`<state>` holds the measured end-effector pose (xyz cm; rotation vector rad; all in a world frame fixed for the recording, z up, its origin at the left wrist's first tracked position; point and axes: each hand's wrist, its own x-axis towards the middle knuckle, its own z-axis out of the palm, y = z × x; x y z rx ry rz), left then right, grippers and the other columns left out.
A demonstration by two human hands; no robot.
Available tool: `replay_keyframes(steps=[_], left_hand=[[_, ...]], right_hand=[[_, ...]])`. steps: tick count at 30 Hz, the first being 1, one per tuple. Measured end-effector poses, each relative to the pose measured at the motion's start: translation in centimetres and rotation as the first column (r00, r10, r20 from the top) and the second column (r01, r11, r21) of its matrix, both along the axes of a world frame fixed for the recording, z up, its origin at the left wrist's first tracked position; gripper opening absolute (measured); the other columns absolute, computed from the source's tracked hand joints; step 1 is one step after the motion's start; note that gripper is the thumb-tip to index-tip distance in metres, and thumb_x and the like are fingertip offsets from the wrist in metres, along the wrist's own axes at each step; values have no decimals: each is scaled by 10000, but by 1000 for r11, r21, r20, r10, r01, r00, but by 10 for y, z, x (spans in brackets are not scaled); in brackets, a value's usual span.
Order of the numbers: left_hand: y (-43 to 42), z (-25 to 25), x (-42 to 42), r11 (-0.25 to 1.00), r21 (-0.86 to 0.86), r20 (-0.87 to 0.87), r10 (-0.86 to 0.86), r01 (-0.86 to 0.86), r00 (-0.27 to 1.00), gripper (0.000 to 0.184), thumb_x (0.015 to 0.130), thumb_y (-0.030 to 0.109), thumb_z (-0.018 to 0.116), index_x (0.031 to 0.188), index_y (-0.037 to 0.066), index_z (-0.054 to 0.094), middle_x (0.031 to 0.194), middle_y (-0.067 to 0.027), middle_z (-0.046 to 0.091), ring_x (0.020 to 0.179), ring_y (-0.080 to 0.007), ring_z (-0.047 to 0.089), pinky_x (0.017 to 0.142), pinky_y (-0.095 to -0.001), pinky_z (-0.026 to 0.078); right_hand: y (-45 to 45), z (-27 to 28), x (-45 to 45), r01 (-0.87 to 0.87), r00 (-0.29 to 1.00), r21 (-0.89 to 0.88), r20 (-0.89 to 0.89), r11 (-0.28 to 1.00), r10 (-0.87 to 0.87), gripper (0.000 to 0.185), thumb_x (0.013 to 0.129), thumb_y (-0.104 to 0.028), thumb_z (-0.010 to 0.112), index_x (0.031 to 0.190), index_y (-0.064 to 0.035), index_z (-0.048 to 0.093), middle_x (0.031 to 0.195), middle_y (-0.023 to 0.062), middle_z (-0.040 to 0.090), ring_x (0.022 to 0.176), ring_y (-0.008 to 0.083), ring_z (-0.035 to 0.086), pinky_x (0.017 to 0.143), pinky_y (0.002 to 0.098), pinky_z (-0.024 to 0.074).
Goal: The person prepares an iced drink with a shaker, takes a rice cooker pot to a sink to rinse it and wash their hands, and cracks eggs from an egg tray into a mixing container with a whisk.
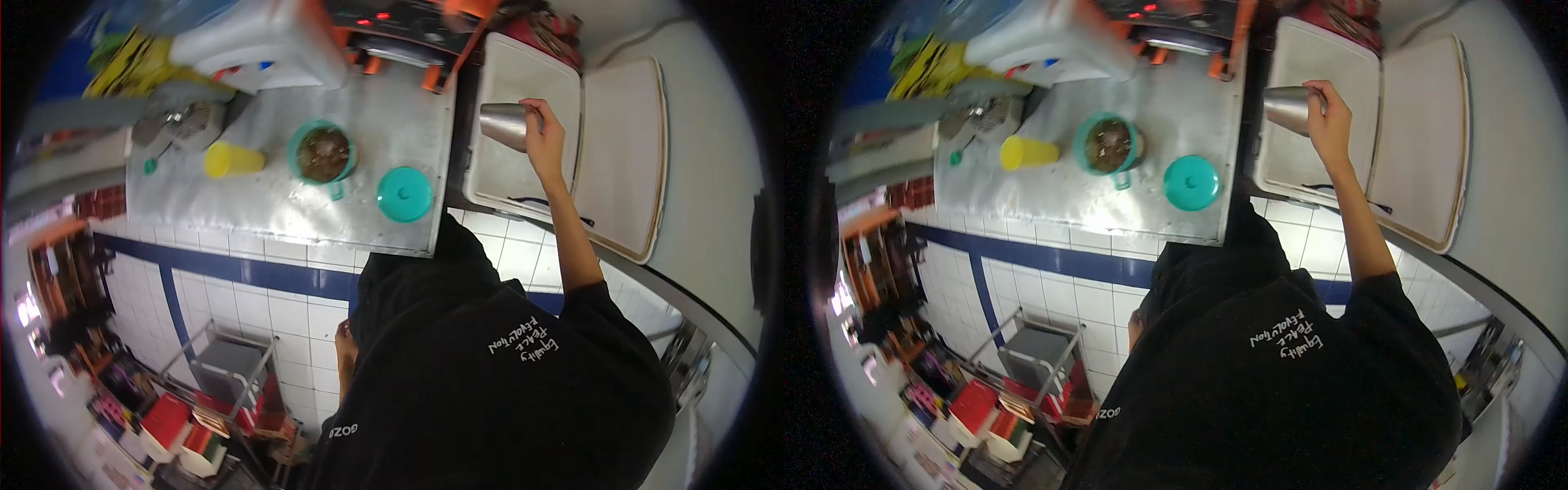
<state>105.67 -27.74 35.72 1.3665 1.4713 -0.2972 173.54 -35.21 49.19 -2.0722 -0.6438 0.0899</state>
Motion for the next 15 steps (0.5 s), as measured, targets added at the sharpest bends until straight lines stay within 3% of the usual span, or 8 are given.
replay_keyframes(steps=[1, 2, 3, 5, 8, 12, 14, 15], left_hand=[[-5, -8, -13, 999, 20, 50, -38, 37, 998, 333, 1030, 100, 693, 1340, -21, 688, 1271, -205, 772, 1158, -282, 753, 991, -387, 587], [-16, -49, -45, 996, 84, 141, -38, 27, 989, 477, 965, 182, 805, 1352, -57, 664, 1276, -208, 763, 1155, -269, 734, 1007, -390, 572], [-22, -44, -50, 996, 76, 153, -55, 44, 987, 501, 953, 193, 817, 1357, -59, 661, 1276, -210, 763, 1156, -270, 733, 1009, -390, 570], [-25, -27, -42, 997, 50, 153, -68, 61, 986, 549, 929, 215, 841, 1366, -62, 655, 1278, -214, 762, 1158, -273, 731, 1012, -390, 567], [-27, -2, -27, 997, 16, 146, -80, 79, 986, 623, 894, 248, 876, 1380, -66, 645, 1280, -221, 761, 1160, -277, 728, 1018, -390, 561], [-43, 25, -22, 993, -6, 102, -115, 116, 988, 701, 857, 283, 911, 1396, -70, 635, 1285, -224, 760, 1167, -279, 723, 1029, -390, 554], [-54, 34, -11, 985, -11, 62, -169, 170, 984, 715, 852, 289, 907, 1404, -71, 632, 1293, -217, 761, 1177, -275, 720, 1044, -389, 548], [-58, 30, -4, 986, -14, 67, -168, 169, 984, 709, 854, 288, 903, 1404, -70, 633, 1294, -217, 761, 1178, -275, 720, 1045, -389, 547]], right_hand=[[-17, -22, 12, 41, 998, -117, 62, 992, -34, 203, 1062, -95, 602, 1200, -60, 748, 1192, 154, 780, 1136, 323, 738, 929, 393, 566], [-30, -45, 21, 70, 992, -281, 125, 957, -36, 186, 1041, -98, 613, 1182, -74, 731, 1142, 134, 771, 1137, 355, 719, 904, 440, 584], [-38, -70, 24, 86, 992, -278, 112, 957, -57, 186, 1041, -98, 613, 1182, -74, 731, 1142, 134, 771, 1137, 355, 719, 904, 440, 584], [-42, -129, 26, 66, 976, -611, 203, 789, 76, 172, 1020, -110, 624, 1172, -83, 699, 1077, 136, 736, 1082, 372, 711, 895, 493, 594], [-46, -233, 10, -35, 970, -717, 144, 696, 197, 167, 1008, -109, 637, 1167, -93, 686, 1055, 154, 710, 1064, 383, 701, 909, 520, 597], [-50, -253, 29, -22, 987, -588, 117, 809, 112, 169, 1020, -102, 624, 1179, -80, 675, 1059, 195, 714, 1067, 413, 700, 904, 540, 586], [-66, -262, 49, -320, 945, -456, -97, 830, 311, 164, 1031, -109, 620, 1183, -71, 671, 1049, 224, 711, 1058, 446, 696, 896, 546, 577], [-67, -263, 50, -315, 947, -456, -84, 833, 311, 164, 1031, -109, 620, 1183, -71, 671, 1049, 224, 711, 1058, 446, 696, 896, 546, 577]])
